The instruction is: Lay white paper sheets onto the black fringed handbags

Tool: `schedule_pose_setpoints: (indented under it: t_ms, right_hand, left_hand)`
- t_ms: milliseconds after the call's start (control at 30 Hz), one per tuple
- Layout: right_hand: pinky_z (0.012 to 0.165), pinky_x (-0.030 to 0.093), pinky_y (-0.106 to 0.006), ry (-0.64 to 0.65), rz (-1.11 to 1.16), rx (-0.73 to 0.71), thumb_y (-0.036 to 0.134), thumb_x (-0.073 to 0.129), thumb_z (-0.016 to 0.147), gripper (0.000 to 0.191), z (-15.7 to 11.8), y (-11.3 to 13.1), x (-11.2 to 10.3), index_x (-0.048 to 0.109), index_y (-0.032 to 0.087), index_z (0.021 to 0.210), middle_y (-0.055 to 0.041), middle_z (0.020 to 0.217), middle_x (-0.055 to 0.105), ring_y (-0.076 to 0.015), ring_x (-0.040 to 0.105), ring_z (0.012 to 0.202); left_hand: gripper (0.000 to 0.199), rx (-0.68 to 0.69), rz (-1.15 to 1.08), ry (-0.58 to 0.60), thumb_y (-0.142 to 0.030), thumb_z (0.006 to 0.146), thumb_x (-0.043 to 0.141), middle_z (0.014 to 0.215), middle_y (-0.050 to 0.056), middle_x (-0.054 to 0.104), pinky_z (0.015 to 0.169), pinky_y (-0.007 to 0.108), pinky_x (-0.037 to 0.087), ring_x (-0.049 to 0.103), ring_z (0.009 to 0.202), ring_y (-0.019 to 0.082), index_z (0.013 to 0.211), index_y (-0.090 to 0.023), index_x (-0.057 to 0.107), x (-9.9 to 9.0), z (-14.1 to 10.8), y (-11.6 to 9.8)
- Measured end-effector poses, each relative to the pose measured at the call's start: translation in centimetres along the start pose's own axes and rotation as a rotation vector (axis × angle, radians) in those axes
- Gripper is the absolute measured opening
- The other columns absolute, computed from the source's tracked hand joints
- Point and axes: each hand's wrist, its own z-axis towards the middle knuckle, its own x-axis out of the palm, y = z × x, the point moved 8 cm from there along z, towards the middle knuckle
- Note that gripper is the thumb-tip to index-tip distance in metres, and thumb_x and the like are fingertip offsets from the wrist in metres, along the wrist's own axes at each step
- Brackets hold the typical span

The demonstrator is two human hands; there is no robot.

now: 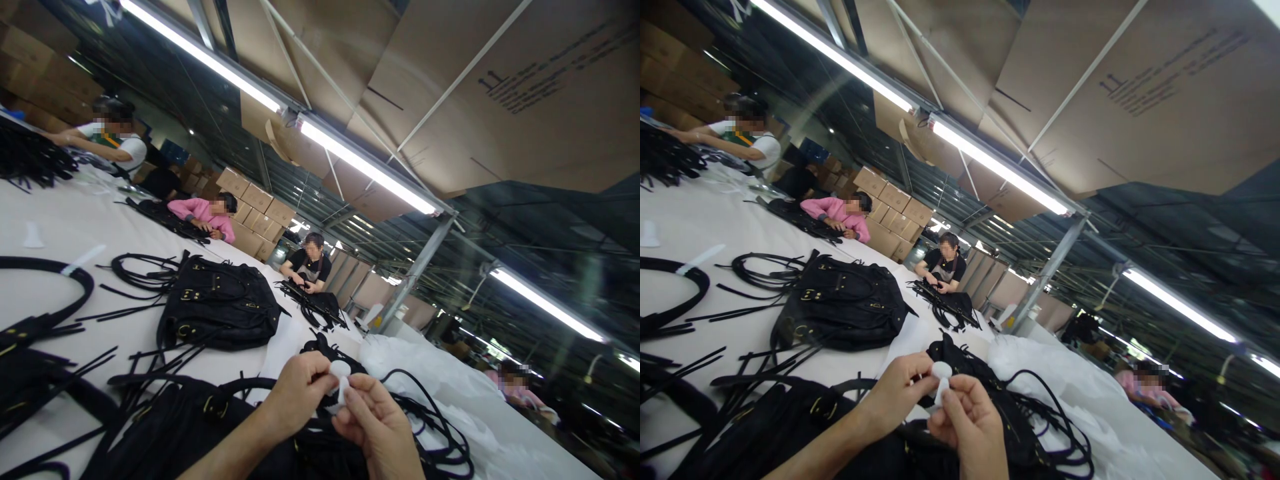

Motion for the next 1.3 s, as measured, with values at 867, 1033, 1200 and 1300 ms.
schedule_pose_setpoints:
  t_ms: [867,1033,1200,1300]
  right_hand:
    - [0.061,0.057,-0.024,-0.052,0.121,0.015,0.043,0.09,0.058,0.051,0.1,0.8,2.1,0.061,0.018,0.092,0.0048,0.067,0.063,-0.0099,0.062,0.059]
    - [0.056,0.055,-0.024,-0.045,0.097,0.027,0.044,0.09,0.056,0.048,0.5,0.9,2.4,0.06,0.017,0.08,0.0044,0.061,0.062,-0.0105,0.061,0.054]
    - [0.053,0.055,-0.023,-0.091,0.123,-0.017,0.045,0.091,0.052,0.05,1.0,0.5,2.4,0.055,0.017,0.072,0.0047,0.056,0.061,-0.0106,0.06,0.05]
    - [0.062,0.058,-0.026,-0.094,0.19,0.04,0.04,0.093,0.048,0.053,1.2,0.1,2.4,0.055,0.018,0.078,0.0013,0.066,0.068,-0.0136,0.066,0.06]
  left_hand:
    - [0.014,0.228,0.021,-0.136,-0.016,0.089,0.044,0.068,-0.004,0.054,0.061,0.021,0.036,0.049,0.062,0.011,0.08,-0.02,0.055,-0.9,-0.7,-1.9]
    - [0.015,0.28,0.051,-0.118,-0.017,0.089,0.041,0.07,-0.003,0.054,0.062,0.021,0.037,0.05,0.064,0.011,0.083,-0.02,0.054,-1.0,-0.8,-2.1]
    - [0.019,0.309,0.108,-0.1,-0.021,0.094,0.039,0.068,-0.004,0.054,0.061,0.021,0.037,0.05,0.062,0.011,0.081,-0.021,0.053,-1.3,-0.9,-2.1]
    - [0.017,0.306,0.141,-0.116,-0.017,0.092,0.039,0.068,-0.004,0.055,0.062,0.021,0.038,0.051,0.062,0.011,0.081,-0.021,0.051,-1.5,-0.8,-1.8]
